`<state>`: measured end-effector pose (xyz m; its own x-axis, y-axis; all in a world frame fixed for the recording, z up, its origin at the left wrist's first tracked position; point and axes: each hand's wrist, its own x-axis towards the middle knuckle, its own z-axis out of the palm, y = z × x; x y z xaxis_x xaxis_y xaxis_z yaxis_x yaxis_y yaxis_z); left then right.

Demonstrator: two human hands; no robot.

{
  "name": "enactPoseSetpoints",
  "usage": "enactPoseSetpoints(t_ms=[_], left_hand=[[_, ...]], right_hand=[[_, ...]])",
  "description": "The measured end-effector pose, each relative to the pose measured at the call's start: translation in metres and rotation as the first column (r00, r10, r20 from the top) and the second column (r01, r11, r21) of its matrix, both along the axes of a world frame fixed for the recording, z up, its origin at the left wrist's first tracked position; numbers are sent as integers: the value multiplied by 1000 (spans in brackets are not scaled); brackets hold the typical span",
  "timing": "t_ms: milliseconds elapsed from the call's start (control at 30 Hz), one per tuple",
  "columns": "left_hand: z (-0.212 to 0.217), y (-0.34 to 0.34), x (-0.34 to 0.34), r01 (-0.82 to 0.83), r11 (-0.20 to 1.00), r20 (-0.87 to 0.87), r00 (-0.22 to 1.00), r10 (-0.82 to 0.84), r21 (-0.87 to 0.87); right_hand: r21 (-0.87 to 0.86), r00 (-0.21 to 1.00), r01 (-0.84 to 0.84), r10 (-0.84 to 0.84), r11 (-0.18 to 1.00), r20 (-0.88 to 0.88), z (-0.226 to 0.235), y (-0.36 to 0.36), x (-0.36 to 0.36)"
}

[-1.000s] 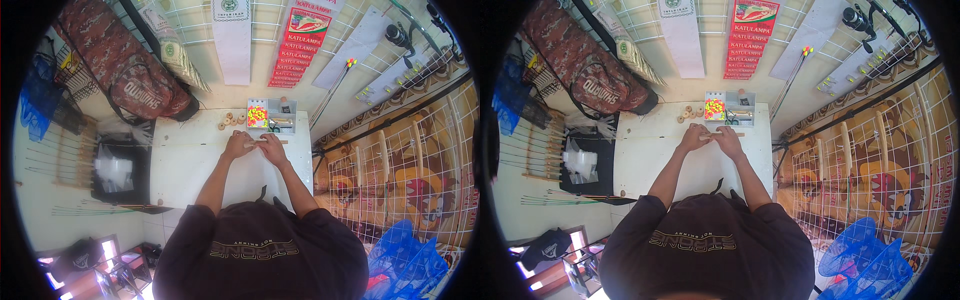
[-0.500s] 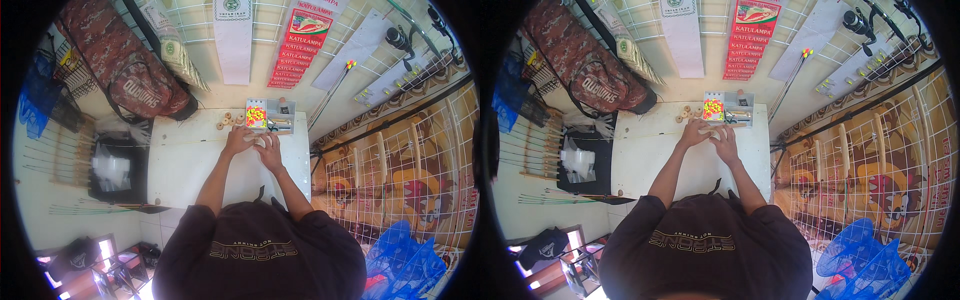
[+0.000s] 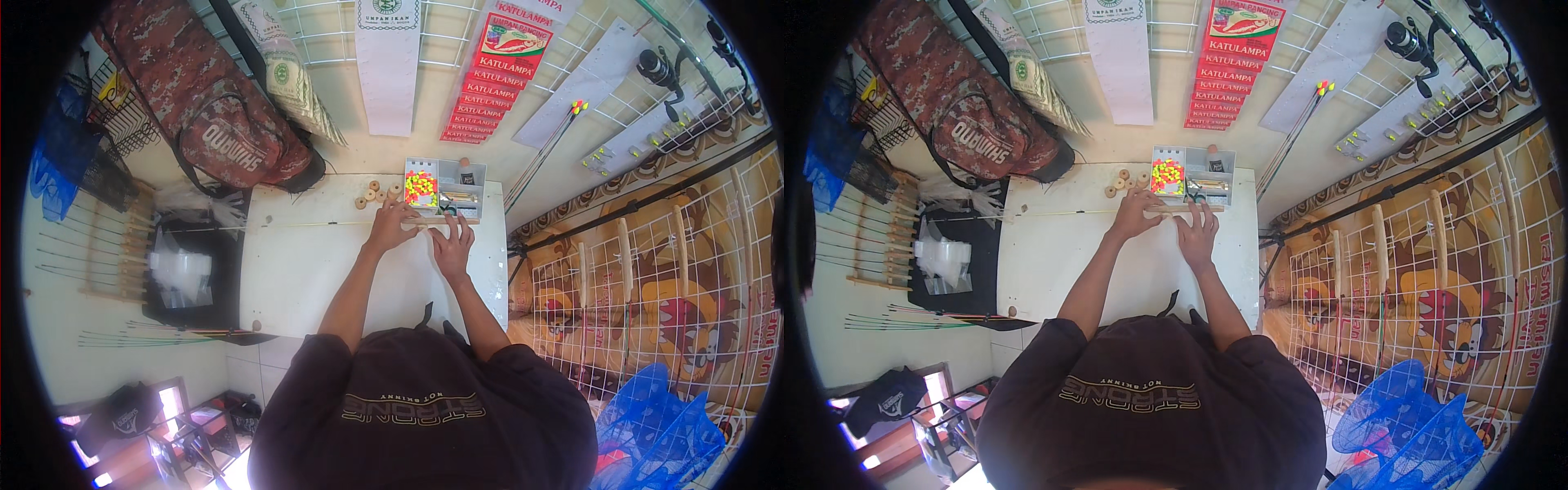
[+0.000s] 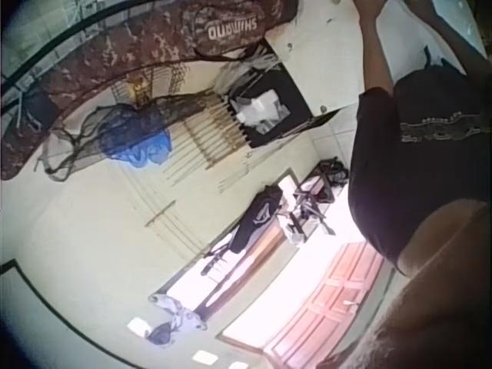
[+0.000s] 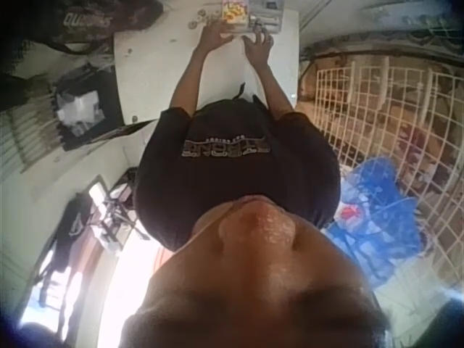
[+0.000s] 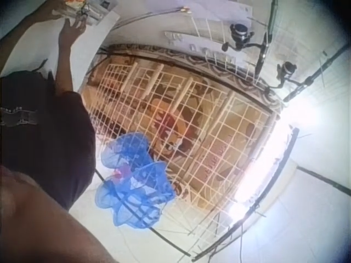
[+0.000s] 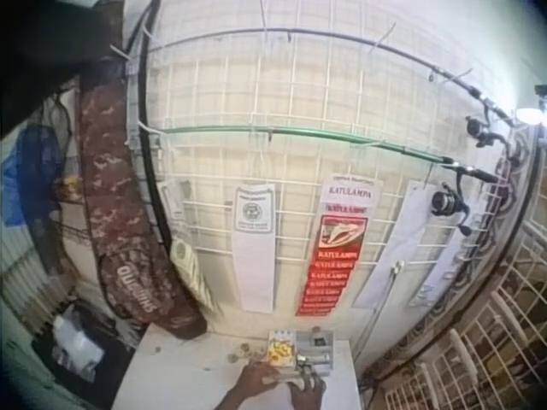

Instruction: The recorder is assembling a fishing rig by sliding beads and hooks onto a fishing line at a workbench.

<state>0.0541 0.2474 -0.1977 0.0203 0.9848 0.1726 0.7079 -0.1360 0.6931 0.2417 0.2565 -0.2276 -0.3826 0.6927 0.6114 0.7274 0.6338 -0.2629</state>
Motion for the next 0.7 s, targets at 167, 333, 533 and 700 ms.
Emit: enactPoseSetpoints(t_ms=[167,333,533,700], left_hand=[[0,-5,1,43,999,-193,981,-37,27],[-26,-14,9,29,998,-288,957,-10,60],[-49,-21,16,4,997,-342,939,25,83],[-80,-31,15,-4,994,-398,916,49,113]], right_hand=[[-100,999,14,-18,995,-46,11,-5,0],[-332,999,-27,16,943,-34,8,1,-9],[-483,997,-64,39,873,-63,-15,5,-10],[-453,993,-98,116,886,11,-29,-1,-12]])
